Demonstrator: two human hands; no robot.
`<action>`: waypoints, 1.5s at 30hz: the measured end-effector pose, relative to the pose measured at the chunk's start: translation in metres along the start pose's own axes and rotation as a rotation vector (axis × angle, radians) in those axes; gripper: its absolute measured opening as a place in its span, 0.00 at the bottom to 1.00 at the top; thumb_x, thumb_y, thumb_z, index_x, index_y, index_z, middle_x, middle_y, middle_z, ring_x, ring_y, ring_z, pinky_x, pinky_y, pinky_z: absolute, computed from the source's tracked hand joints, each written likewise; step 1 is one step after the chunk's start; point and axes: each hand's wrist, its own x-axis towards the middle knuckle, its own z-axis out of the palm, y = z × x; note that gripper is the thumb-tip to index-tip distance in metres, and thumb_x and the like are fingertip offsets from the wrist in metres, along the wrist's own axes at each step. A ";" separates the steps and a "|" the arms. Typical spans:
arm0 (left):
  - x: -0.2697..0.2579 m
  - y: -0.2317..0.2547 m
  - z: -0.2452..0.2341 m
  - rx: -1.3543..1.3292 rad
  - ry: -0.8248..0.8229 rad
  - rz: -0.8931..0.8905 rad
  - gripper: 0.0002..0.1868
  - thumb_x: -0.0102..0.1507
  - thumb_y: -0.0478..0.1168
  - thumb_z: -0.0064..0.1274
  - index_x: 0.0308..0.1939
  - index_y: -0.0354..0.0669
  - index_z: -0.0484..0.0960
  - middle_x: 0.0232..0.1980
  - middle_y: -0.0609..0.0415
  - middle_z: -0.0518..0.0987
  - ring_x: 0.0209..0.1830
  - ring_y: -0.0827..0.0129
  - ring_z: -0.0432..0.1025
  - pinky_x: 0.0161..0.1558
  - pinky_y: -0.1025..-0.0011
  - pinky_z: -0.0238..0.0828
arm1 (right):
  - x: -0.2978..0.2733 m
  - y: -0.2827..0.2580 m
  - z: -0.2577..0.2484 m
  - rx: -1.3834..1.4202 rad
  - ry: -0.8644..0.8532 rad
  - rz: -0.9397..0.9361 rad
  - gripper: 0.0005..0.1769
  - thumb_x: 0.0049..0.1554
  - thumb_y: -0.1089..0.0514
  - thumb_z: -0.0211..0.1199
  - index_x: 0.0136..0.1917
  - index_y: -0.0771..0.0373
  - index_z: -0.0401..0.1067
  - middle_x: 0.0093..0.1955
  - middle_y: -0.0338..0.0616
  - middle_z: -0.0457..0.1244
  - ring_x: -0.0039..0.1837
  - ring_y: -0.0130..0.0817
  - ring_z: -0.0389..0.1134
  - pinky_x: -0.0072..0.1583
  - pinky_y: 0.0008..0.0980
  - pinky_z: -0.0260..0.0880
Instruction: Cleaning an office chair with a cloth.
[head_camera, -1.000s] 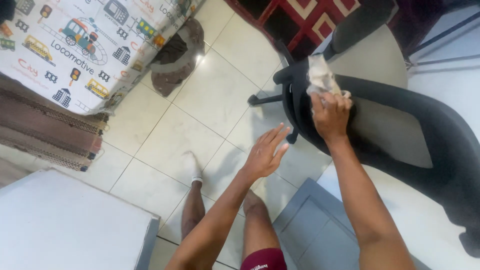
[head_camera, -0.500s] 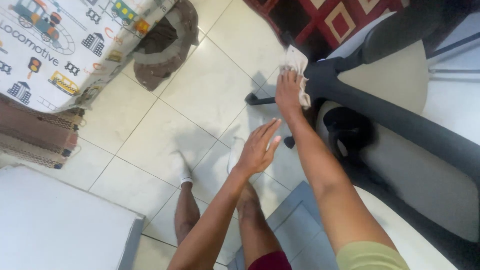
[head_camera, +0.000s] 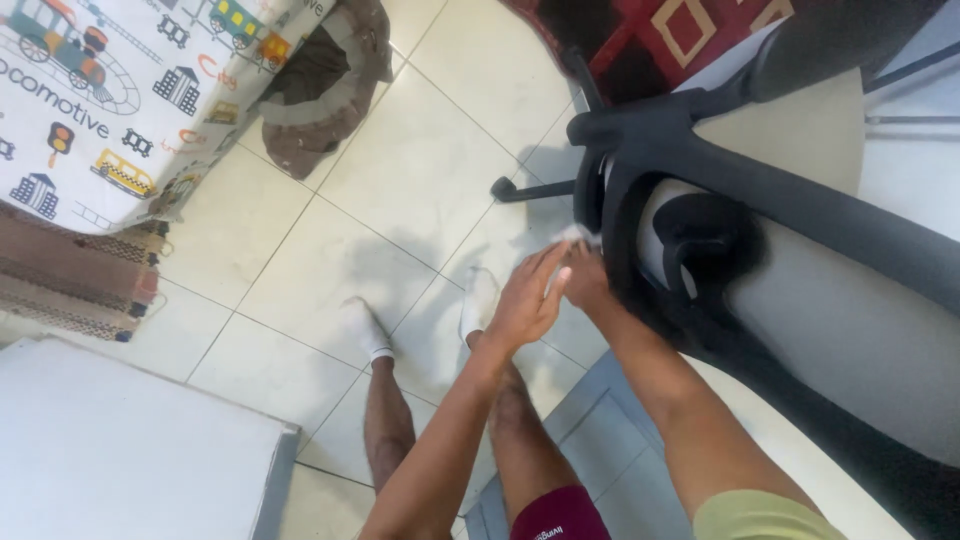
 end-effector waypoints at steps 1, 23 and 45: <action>-0.002 0.001 -0.001 0.001 0.002 0.008 0.24 0.73 0.43 0.44 0.71 0.36 0.69 0.69 0.37 0.73 0.69 0.45 0.68 0.69 0.55 0.62 | -0.001 0.002 0.030 -0.003 0.006 0.004 0.28 0.58 0.50 0.51 0.68 0.64 0.68 0.72 0.53 0.58 0.75 0.51 0.50 0.70 0.49 0.51; -0.027 -0.028 0.018 -0.042 -0.015 -0.051 0.22 0.73 0.44 0.44 0.69 0.39 0.71 0.69 0.41 0.74 0.69 0.48 0.69 0.69 0.57 0.64 | 0.082 0.031 -0.068 -0.435 0.350 0.016 0.18 0.60 0.50 0.52 0.56 0.61 0.77 0.56 0.47 0.66 0.65 0.45 0.60 0.61 0.44 0.60; 0.008 0.016 0.019 -0.028 -0.082 0.019 0.24 0.73 0.44 0.43 0.71 0.38 0.70 0.73 0.39 0.70 0.72 0.47 0.66 0.71 0.56 0.60 | -0.001 0.139 -0.271 -0.081 0.646 0.548 0.14 0.61 0.53 0.58 0.55 0.65 0.71 0.59 0.54 0.61 0.65 0.49 0.59 0.62 0.52 0.60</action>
